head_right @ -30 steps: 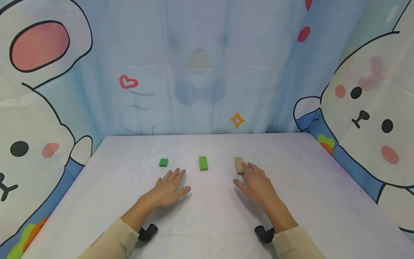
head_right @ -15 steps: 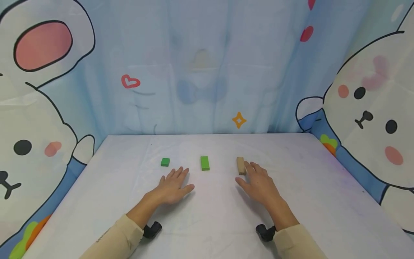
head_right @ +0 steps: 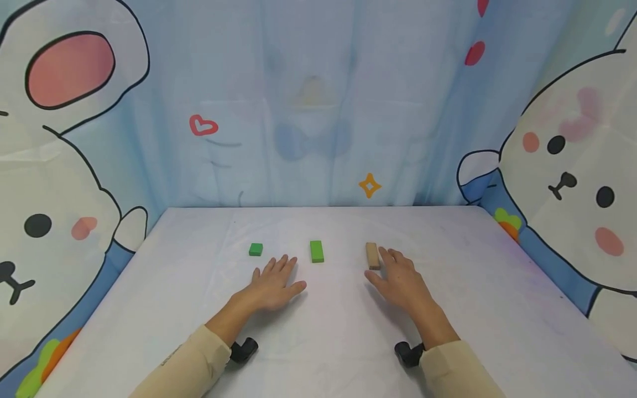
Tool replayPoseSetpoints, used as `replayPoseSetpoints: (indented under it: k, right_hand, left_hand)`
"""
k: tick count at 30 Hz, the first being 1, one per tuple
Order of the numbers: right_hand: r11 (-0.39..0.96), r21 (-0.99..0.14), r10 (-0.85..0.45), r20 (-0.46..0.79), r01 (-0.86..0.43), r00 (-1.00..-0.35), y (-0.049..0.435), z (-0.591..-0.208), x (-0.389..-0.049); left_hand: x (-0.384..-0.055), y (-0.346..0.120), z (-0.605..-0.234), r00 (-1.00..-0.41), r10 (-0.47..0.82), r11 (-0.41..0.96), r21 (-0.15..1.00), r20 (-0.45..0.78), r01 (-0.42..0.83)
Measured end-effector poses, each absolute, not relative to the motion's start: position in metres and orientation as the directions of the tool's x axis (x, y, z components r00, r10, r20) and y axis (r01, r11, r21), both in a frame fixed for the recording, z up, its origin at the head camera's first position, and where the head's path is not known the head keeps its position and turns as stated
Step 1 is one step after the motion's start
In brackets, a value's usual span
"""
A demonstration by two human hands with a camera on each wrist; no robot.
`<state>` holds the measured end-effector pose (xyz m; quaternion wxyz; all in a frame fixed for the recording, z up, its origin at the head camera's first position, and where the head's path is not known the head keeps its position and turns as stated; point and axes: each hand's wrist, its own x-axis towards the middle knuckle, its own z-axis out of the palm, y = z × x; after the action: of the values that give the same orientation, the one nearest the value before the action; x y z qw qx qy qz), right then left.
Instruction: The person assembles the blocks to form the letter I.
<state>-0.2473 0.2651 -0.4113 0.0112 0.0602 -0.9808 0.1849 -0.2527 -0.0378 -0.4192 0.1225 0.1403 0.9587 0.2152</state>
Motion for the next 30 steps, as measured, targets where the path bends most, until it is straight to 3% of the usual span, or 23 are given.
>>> replayPoseSetpoints:
  k: [30]
  right_hand:
    - [0.921, -0.382, -0.091, -0.007, -0.082, -0.996, 0.265, -0.413, -0.269]
  left_hand:
    - [-0.274, -0.019, -0.425, -0.954, 0.262, 0.893, 0.413, -0.146, 0.182]
